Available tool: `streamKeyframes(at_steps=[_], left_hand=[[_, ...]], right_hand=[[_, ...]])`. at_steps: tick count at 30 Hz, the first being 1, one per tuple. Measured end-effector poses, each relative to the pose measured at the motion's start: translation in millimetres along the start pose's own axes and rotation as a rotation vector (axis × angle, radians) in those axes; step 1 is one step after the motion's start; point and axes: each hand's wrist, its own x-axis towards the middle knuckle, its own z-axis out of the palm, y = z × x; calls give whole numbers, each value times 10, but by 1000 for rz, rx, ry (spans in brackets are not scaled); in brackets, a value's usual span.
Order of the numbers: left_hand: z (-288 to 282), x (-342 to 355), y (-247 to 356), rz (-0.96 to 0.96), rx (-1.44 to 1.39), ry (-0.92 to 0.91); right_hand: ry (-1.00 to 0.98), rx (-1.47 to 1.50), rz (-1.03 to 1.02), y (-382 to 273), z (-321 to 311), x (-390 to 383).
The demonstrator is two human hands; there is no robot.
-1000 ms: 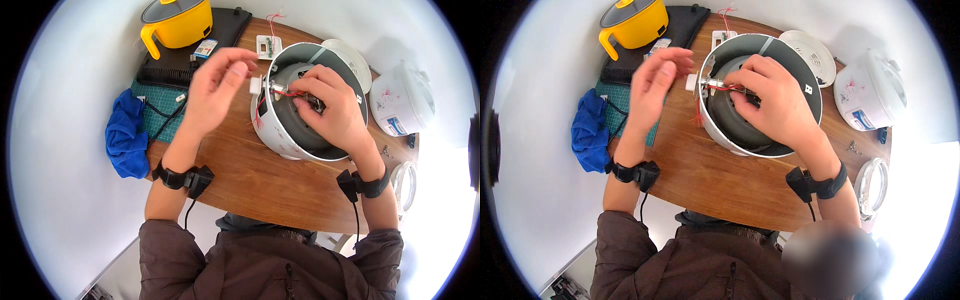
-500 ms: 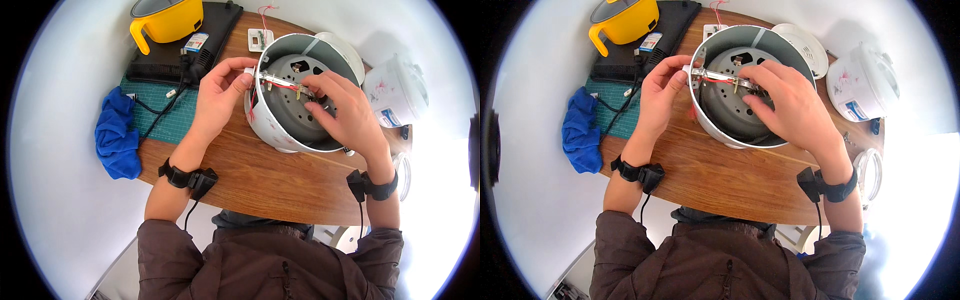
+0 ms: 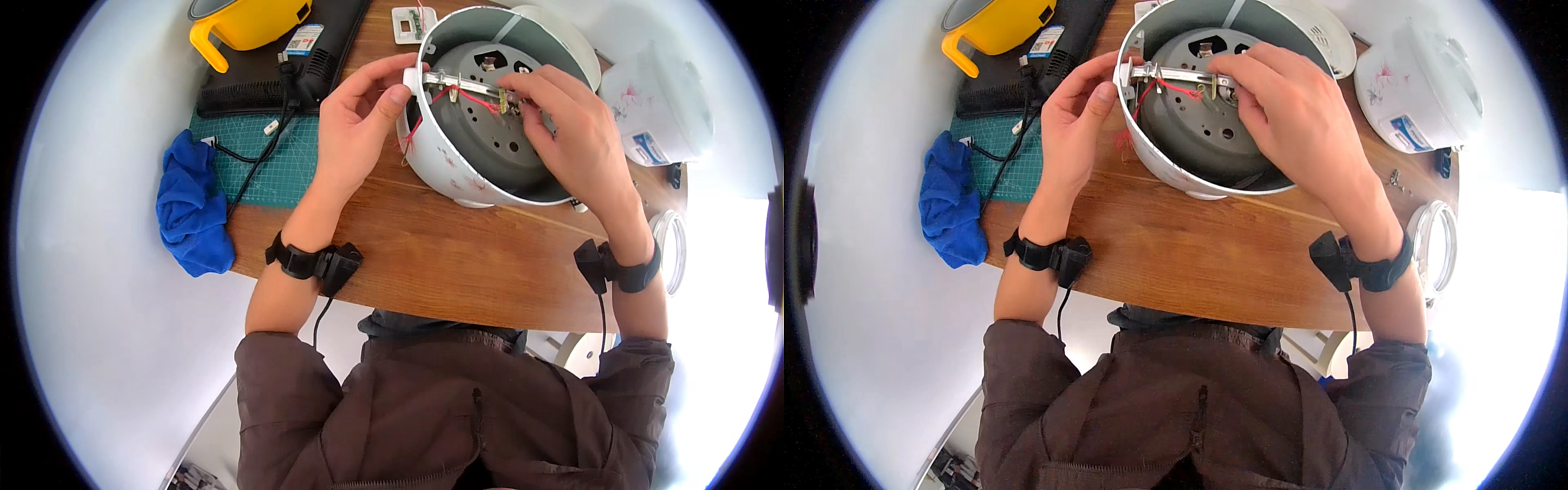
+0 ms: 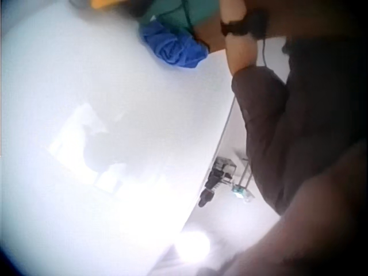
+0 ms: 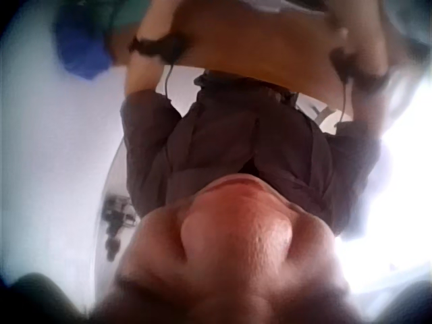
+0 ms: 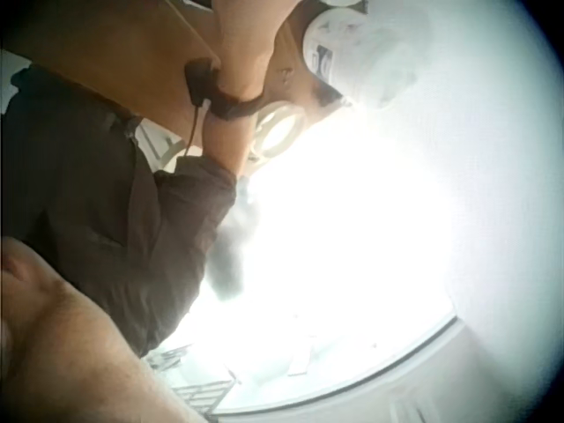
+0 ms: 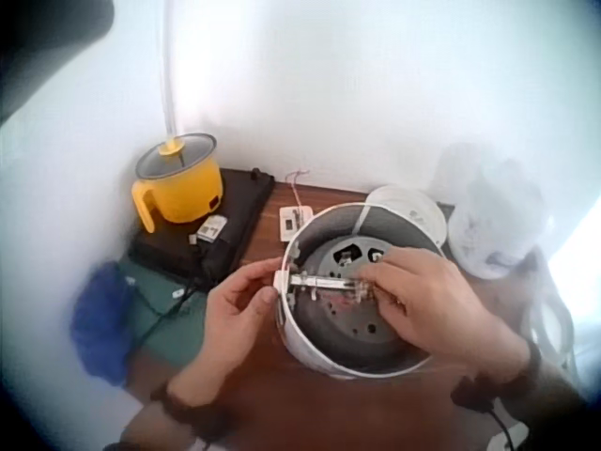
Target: The person disassembles a white rice cooker using a screwdriver, removes the heating element and internal wiring, and then reassembles the components. The person handles the cooker body, heating element, and wires while working at a wooden table.
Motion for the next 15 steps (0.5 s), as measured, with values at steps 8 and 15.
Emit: streamKeyframes(at_steps=[8,15], left_hand=[[95,-39,-12,-82,-57,9],[97,-61,-90,25,212,-18]], right_hand=[[7,-33,16,99,-31,-45],[20,-102,-24,128,-90,-59]])
